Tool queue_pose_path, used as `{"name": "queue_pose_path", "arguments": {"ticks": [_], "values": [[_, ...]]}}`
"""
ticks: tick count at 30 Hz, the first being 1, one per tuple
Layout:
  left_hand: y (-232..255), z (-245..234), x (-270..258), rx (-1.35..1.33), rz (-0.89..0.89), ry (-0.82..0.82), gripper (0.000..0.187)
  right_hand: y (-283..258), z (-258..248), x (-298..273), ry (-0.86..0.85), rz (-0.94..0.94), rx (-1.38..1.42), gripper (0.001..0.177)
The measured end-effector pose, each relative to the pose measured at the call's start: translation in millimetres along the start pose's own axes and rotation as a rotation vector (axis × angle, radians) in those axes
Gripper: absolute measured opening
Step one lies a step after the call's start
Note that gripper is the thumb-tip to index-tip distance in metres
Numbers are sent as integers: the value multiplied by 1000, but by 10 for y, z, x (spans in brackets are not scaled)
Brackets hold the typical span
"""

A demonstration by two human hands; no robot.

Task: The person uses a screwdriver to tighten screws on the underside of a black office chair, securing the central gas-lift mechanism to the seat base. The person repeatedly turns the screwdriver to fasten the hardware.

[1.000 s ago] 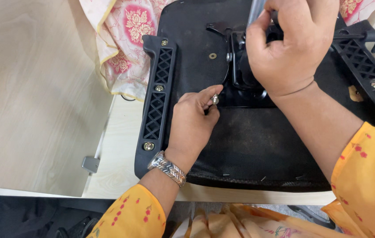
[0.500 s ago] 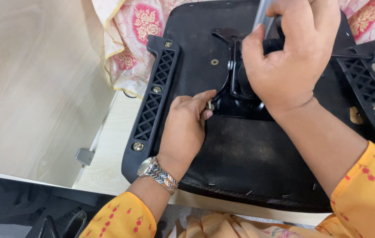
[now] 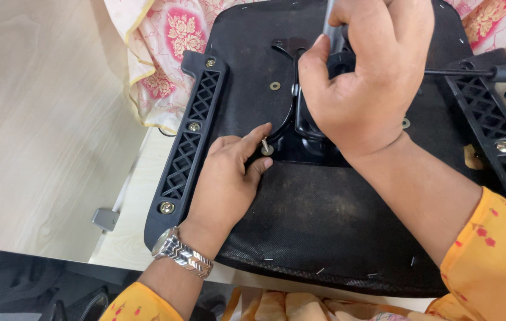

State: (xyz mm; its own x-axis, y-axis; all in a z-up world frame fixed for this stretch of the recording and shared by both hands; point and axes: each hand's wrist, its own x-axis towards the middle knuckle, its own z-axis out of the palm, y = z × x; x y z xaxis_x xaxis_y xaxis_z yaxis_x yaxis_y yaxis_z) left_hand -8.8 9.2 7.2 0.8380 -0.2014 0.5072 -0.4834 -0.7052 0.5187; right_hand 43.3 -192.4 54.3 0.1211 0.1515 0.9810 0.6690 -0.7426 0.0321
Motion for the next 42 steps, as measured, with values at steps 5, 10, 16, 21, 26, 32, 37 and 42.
{"name": "queue_pose_path", "arguments": {"ticks": [5, 10, 16, 21, 26, 32, 37, 42], "values": [[9, 72, 22, -38, -112, 30, 43, -13, 4, -19, -9, 22, -13, 35], [33, 101, 45, 6, -67, 59, 29, 14, 12, -3, -14, 16, 21, 33], [30, 78, 70, 10, -67, 46, 24, 21, 0, 4, -11, -17, 9, 34], [16, 108, 74, -9, -144, 66, 23, 40, -7, -3, -27, -22, -31, 34], [-99, 132, 165, -145, -113, 30, 19, 36, 16, -38, -22, -1, -64, 34], [-179, 118, 172, -137, -87, -51, 15, 29, 6, -55, -30, 24, -30, 32], [-164, 167, 126, -53, -24, 1, 14, 52, 25, -90, -35, 40, -31, 31], [-139, 182, 116, -38, -4, 10, 15, 214, -23, -42, -115, 92, 190, 21]]}}
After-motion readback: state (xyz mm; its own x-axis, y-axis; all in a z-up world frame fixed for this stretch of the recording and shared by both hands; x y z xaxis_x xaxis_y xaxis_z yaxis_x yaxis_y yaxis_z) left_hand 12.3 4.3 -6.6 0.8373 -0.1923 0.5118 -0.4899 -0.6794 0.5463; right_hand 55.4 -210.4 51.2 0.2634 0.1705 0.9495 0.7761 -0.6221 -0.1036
